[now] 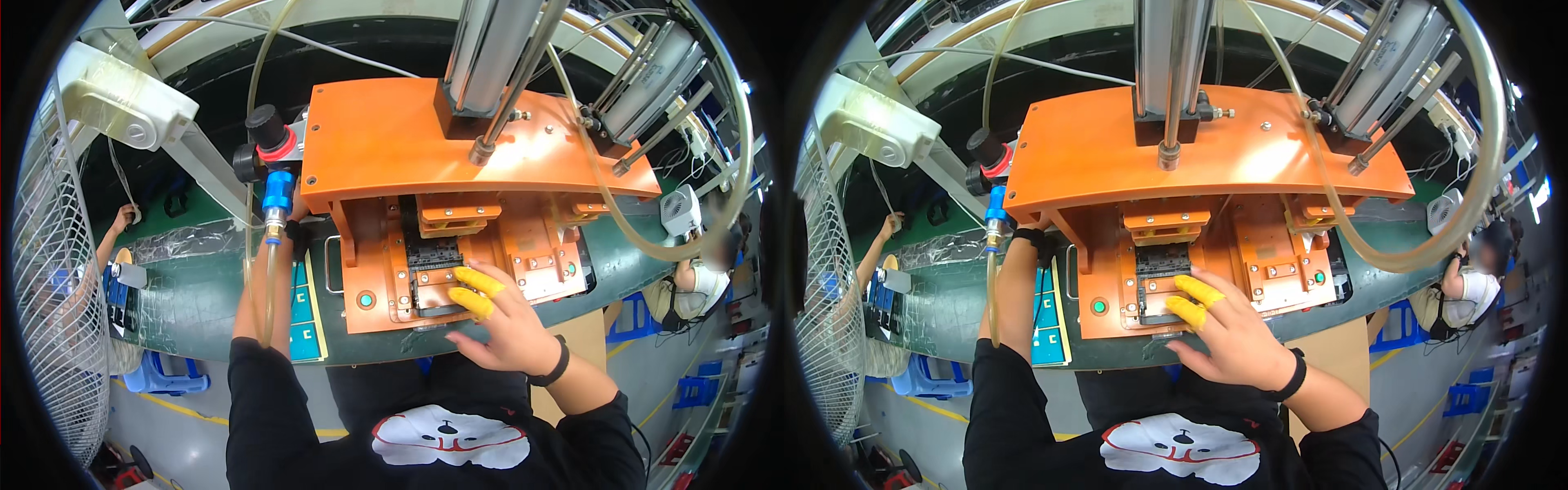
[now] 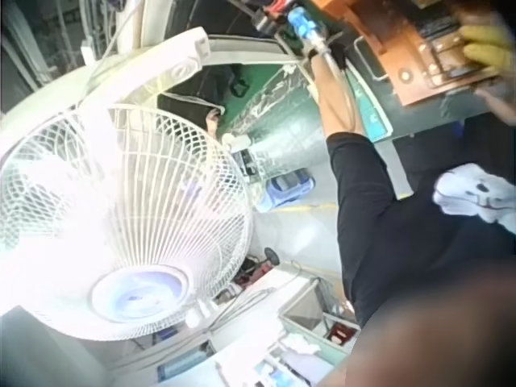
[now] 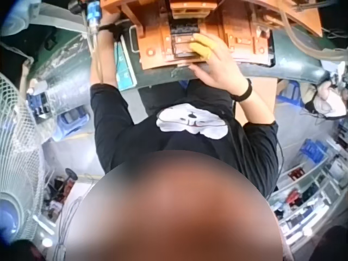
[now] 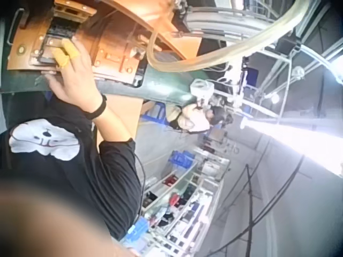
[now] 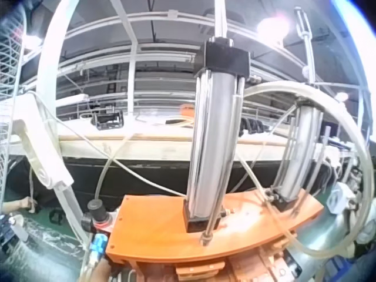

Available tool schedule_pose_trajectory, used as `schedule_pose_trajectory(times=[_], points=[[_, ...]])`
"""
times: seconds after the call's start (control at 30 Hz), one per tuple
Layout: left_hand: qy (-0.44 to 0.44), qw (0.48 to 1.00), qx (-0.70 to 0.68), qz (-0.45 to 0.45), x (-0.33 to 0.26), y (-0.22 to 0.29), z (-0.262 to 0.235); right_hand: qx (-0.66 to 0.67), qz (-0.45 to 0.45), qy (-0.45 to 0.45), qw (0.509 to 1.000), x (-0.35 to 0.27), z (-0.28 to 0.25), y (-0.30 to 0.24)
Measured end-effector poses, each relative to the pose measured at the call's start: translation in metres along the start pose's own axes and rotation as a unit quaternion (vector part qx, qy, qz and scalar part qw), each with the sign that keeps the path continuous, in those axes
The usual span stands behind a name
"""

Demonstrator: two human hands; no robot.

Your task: Operating a press machine to assemble electronic housings and inspecting the resulting components.

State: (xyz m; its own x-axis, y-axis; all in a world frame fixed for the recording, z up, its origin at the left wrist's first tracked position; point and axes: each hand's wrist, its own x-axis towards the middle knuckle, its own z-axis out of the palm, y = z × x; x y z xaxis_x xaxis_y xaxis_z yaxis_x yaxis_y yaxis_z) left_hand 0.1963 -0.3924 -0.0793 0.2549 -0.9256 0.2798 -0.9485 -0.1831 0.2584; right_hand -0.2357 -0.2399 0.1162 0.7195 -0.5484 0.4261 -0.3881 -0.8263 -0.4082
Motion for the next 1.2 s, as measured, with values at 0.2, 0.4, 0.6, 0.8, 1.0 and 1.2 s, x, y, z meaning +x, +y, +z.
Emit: schedule_pose_trajectory(times=[0.2, 0.4, 0.6, 0.8, 1.0, 1.2], points=[[-0.023, 0.992, -0.119, 0.048, -0.011, 0.006, -0.003, 0.049, 0.017, 0.05, 0.997, -0.031, -0.002, -0.002], [-0.036, 0.963, -0.246, 0.107, -0.006, 0.022, -0.002, 0.055, 0.053, 0.102, 0.992, -0.054, -0.004, 0.001], [-0.045, 0.958, -0.248, 0.134, -0.019, 0.019, -0.006, 0.054, 0.064, 0.13, 0.988, -0.068, -0.005, -0.001], [-0.063, 0.913, -0.401, -0.045, -0.112, 0.063, -0.094, 0.077, 0.08, 0.127, 0.986, -0.081, -0.001, -0.01], [0.075, 0.925, -0.354, 0.113, -0.227, 0.12, -0.141, 0.114, 0.069, 0.116, 0.984, -0.093, 0.009, -0.009], [0.007, 0.948, -0.204, 0.246, -0.248, 0.149, -0.147, 0.14, 0.055, 0.088, 0.985, -0.094, 0.017, -0.009]])
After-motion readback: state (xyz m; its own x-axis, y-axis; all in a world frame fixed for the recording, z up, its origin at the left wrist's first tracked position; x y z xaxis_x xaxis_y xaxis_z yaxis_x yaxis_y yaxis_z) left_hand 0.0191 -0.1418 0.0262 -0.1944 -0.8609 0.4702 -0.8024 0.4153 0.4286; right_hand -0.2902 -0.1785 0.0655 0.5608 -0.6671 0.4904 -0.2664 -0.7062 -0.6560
